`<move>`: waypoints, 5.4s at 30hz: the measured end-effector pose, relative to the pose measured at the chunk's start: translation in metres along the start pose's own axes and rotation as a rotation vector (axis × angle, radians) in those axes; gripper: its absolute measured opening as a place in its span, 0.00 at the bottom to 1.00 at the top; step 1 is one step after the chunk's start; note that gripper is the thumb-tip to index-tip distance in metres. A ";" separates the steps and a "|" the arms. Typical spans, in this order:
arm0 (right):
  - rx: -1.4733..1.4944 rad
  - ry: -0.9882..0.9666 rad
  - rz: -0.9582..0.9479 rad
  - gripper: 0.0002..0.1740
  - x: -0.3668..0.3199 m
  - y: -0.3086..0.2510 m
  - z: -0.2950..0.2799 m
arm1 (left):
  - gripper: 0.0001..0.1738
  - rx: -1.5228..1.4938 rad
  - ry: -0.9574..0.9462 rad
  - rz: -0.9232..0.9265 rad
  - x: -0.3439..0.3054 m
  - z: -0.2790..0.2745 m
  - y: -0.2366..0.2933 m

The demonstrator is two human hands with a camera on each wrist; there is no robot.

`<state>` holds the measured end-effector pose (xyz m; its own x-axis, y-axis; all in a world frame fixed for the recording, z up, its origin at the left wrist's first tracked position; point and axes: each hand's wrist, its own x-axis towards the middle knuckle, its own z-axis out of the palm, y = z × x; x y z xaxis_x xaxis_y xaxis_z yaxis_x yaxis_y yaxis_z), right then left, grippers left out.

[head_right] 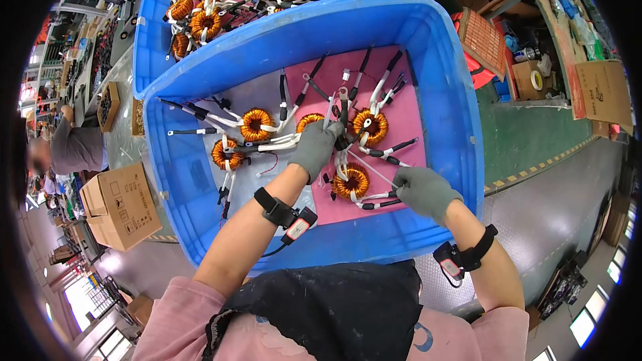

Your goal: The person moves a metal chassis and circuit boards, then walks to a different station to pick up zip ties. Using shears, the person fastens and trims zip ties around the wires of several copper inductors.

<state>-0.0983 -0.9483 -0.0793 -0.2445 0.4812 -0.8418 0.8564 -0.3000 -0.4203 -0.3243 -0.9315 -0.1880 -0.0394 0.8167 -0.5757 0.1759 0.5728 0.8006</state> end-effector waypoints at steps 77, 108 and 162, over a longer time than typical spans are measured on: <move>-0.075 0.285 -0.618 0.06 0.079 -0.031 0.003 | 0.11 -0.135 -0.344 -0.131 -0.023 -0.010 0.027; 0.869 0.348 -0.030 0.19 0.004 0.000 -0.032 | 0.14 0.989 -0.037 0.460 0.059 0.064 0.102; 0.638 0.223 0.053 0.16 0.088 0.000 -0.013 | 0.20 0.808 -0.693 0.224 0.114 0.047 0.118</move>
<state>-0.1136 -0.8953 -0.1486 -0.0509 0.5902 -0.8057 0.4119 -0.7225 -0.5553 -0.2614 -0.7743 -0.1674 0.5931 0.5353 -0.6014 0.7148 -0.0064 0.6993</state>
